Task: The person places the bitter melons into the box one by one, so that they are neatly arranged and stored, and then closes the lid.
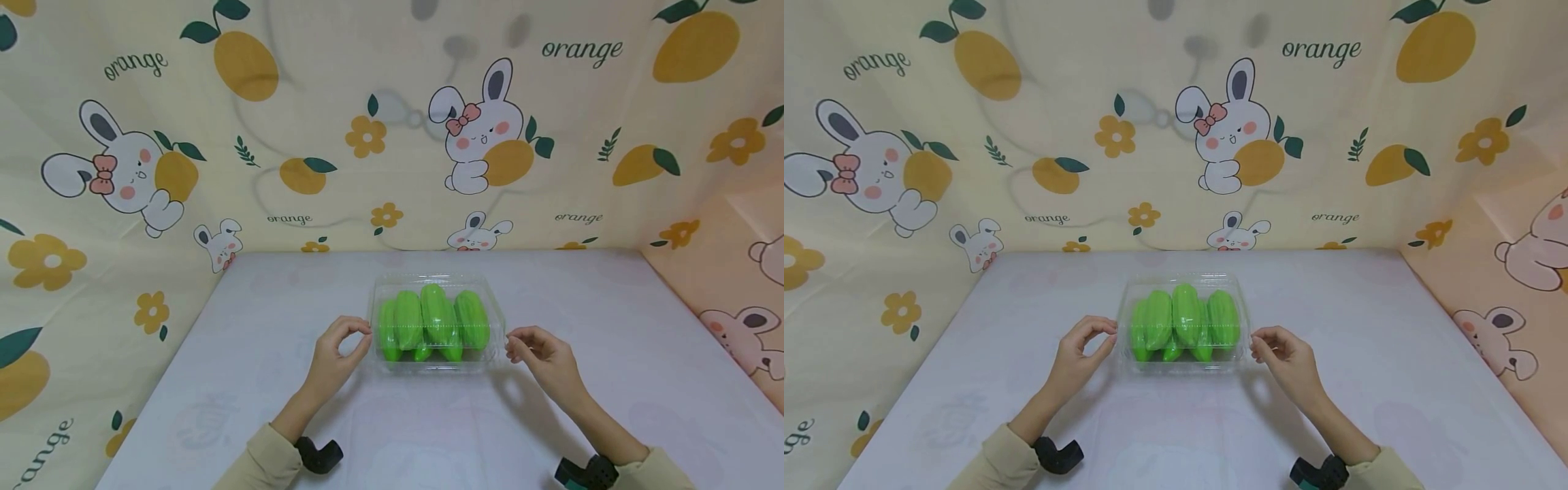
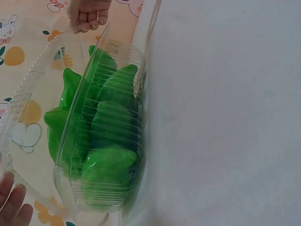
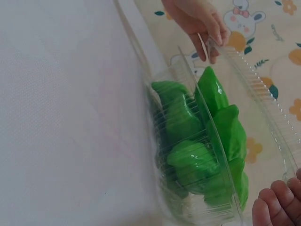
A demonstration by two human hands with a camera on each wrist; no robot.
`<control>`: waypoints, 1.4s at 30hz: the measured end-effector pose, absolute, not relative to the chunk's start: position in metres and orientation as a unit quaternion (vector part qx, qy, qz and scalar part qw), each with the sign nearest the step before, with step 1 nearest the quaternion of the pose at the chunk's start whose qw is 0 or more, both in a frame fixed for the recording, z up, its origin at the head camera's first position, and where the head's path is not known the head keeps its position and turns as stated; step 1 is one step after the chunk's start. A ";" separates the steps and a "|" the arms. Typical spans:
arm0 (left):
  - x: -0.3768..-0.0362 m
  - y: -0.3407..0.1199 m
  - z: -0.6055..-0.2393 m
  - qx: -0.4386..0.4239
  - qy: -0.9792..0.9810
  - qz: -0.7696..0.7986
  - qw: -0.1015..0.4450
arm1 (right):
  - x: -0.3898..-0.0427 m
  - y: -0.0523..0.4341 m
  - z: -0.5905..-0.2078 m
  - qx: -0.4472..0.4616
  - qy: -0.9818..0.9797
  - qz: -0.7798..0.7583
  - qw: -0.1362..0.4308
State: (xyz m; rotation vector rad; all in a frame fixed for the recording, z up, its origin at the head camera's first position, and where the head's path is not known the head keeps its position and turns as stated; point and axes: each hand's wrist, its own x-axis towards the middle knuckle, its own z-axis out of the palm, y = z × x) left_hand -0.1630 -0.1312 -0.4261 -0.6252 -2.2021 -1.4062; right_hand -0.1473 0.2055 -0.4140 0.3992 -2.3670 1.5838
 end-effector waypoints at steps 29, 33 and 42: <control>-0.144 -0.127 -0.407 -0.239 -0.813 -0.485 0.218 | -0.146 0.210 -0.431 0.131 -0.825 0.536 0.121; -0.145 -0.127 -0.410 -0.238 -0.818 -0.479 0.212 | -0.146 0.210 -0.434 0.124 -0.829 0.532 0.118; -0.153 -0.130 -0.430 -0.220 -0.823 -0.483 0.204 | -0.147 0.210 -0.437 0.100 -0.840 0.522 0.111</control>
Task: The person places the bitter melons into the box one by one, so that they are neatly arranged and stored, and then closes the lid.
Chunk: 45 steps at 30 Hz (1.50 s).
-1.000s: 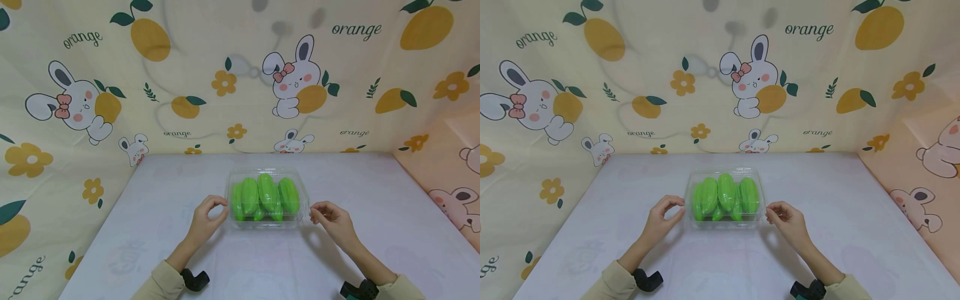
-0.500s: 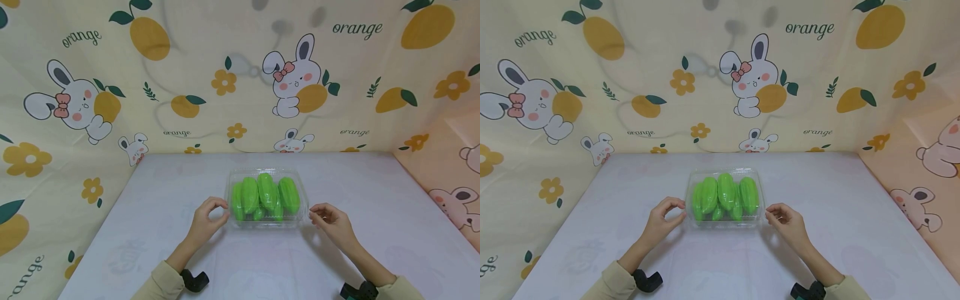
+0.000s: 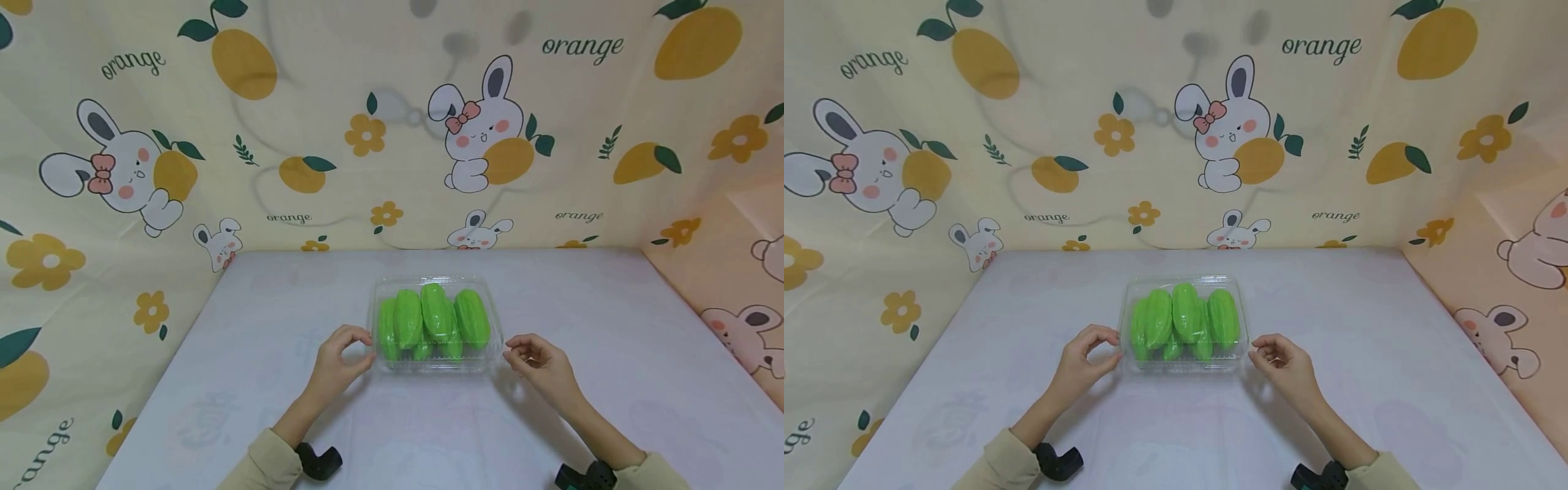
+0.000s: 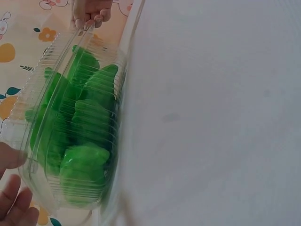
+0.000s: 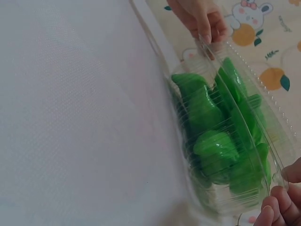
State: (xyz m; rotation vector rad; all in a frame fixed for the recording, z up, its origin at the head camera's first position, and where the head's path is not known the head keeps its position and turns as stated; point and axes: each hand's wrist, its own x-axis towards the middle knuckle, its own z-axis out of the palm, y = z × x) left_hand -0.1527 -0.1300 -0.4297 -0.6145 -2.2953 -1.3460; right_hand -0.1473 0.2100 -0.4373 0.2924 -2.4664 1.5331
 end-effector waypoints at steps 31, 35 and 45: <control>-0.161 -0.143 -0.442 -0.014 -0.773 -0.612 -0.166 | -0.152 0.216 -0.429 0.023 -0.749 0.631 -0.198; -0.162 -0.144 -0.444 -0.018 -0.745 -0.635 -0.202 | -0.153 0.218 -0.429 0.038 -0.719 0.656 -0.224; -0.164 -0.141 -0.447 -0.020 -0.715 -0.665 -0.215 | -0.157 0.221 -0.432 0.055 -0.697 0.674 -0.239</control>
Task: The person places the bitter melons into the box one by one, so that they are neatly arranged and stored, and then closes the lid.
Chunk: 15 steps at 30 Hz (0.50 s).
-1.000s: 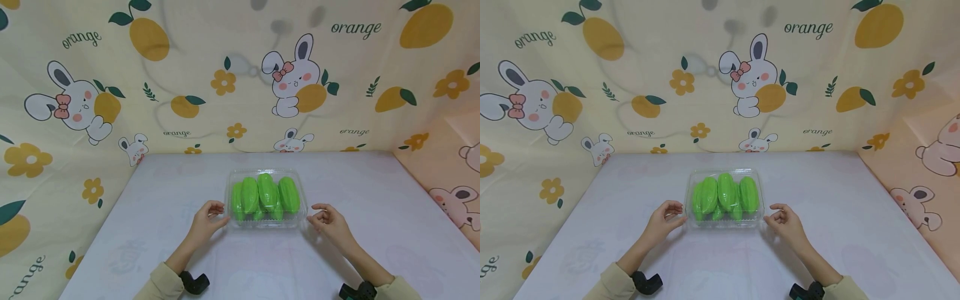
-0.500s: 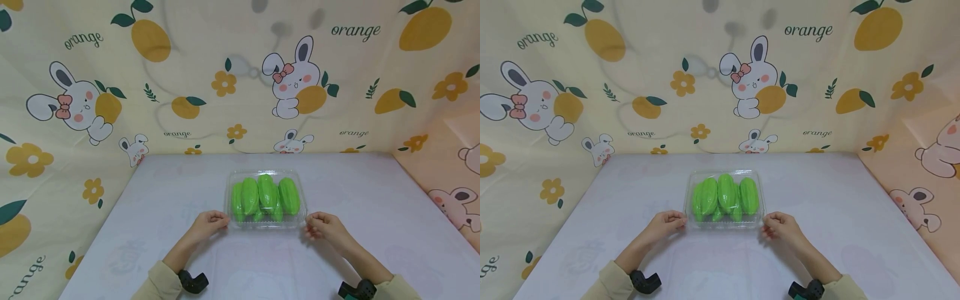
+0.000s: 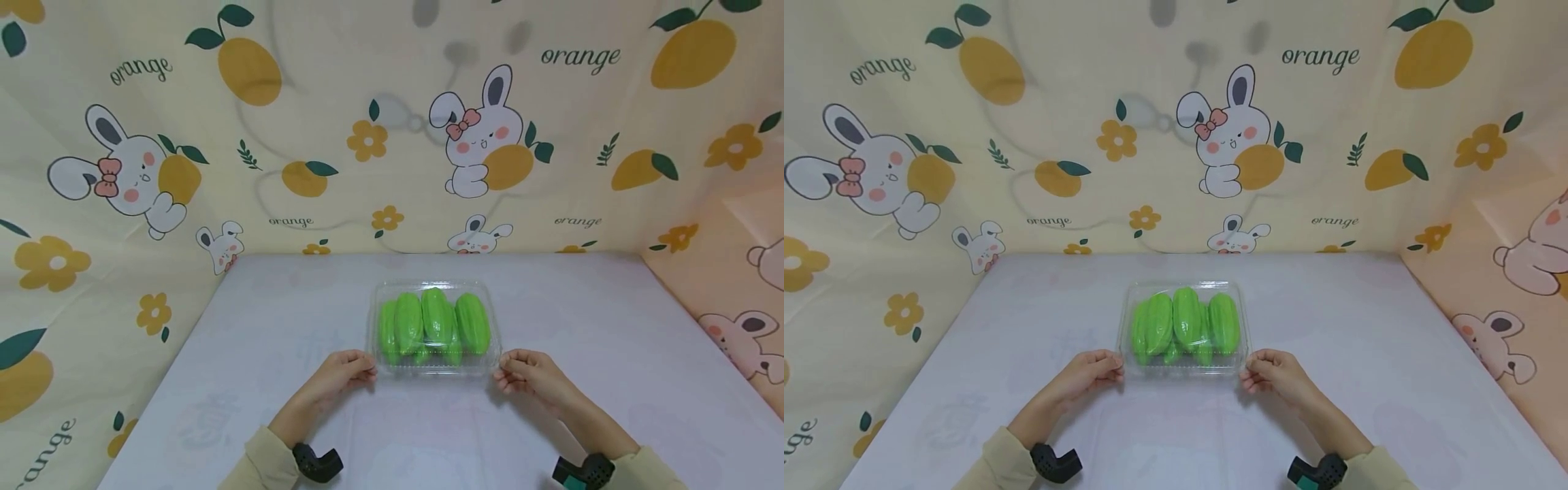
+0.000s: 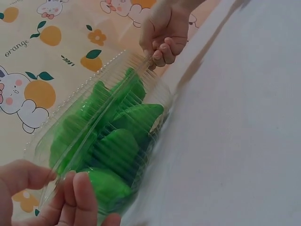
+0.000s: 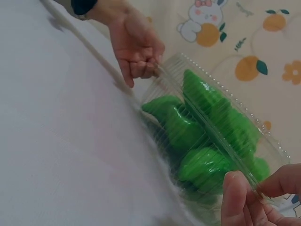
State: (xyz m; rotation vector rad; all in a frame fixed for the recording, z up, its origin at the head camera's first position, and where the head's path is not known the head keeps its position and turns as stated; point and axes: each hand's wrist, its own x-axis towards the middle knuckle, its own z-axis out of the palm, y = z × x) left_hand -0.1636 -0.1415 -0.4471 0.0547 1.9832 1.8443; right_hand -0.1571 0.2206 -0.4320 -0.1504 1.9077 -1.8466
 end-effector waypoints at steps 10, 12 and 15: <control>-0.165 -0.140 -0.448 0.018 0.710 0.670 0.213 | -0.158 0.220 -0.431 -0.038 0.700 -0.675 0.229; -0.165 -0.140 -0.448 0.015 0.712 0.669 0.212 | -0.159 0.219 -0.431 -0.038 0.704 -0.673 0.227; -0.165 -0.140 -0.449 0.008 0.713 0.670 0.206 | -0.159 0.219 -0.432 -0.038 0.719 -0.659 0.220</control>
